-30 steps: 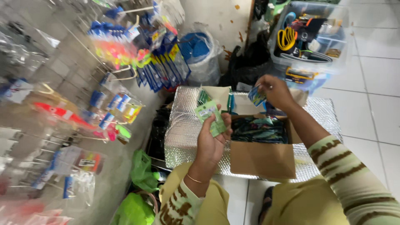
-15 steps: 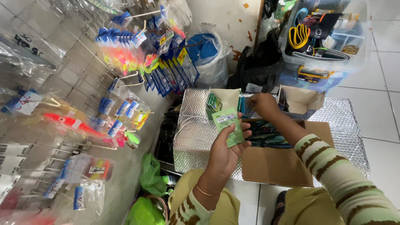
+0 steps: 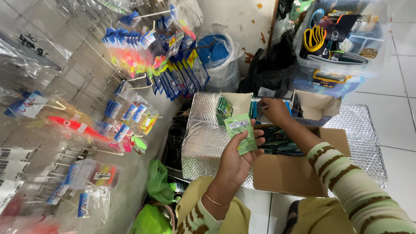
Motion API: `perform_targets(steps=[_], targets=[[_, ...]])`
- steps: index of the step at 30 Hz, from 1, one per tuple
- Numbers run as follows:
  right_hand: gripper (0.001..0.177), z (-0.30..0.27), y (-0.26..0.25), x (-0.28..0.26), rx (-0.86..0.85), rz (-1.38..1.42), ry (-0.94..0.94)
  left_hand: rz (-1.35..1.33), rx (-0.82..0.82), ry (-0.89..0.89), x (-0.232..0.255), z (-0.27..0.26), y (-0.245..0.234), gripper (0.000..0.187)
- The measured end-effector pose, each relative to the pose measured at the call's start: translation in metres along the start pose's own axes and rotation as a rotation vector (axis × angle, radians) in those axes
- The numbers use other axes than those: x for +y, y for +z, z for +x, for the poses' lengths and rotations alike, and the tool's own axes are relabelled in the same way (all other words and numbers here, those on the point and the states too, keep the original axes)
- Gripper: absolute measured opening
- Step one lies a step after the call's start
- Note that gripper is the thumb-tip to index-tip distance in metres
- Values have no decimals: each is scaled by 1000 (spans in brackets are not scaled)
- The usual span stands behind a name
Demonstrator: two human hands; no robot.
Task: The person sorts various small packets of fishing lures from a larger box into smaller green and blue boxes on a table.
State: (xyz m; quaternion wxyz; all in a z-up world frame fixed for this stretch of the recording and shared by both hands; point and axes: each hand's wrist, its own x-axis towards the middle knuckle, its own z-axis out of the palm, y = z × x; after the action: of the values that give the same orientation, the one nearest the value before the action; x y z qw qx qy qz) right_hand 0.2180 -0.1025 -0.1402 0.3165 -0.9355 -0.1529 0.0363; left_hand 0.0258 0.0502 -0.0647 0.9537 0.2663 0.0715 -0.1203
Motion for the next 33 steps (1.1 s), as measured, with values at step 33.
perform_targets(steps=[33], targets=[[31,-216,-73,-48,286,996,-21,439,-43,96,-56,13,-6,37]])
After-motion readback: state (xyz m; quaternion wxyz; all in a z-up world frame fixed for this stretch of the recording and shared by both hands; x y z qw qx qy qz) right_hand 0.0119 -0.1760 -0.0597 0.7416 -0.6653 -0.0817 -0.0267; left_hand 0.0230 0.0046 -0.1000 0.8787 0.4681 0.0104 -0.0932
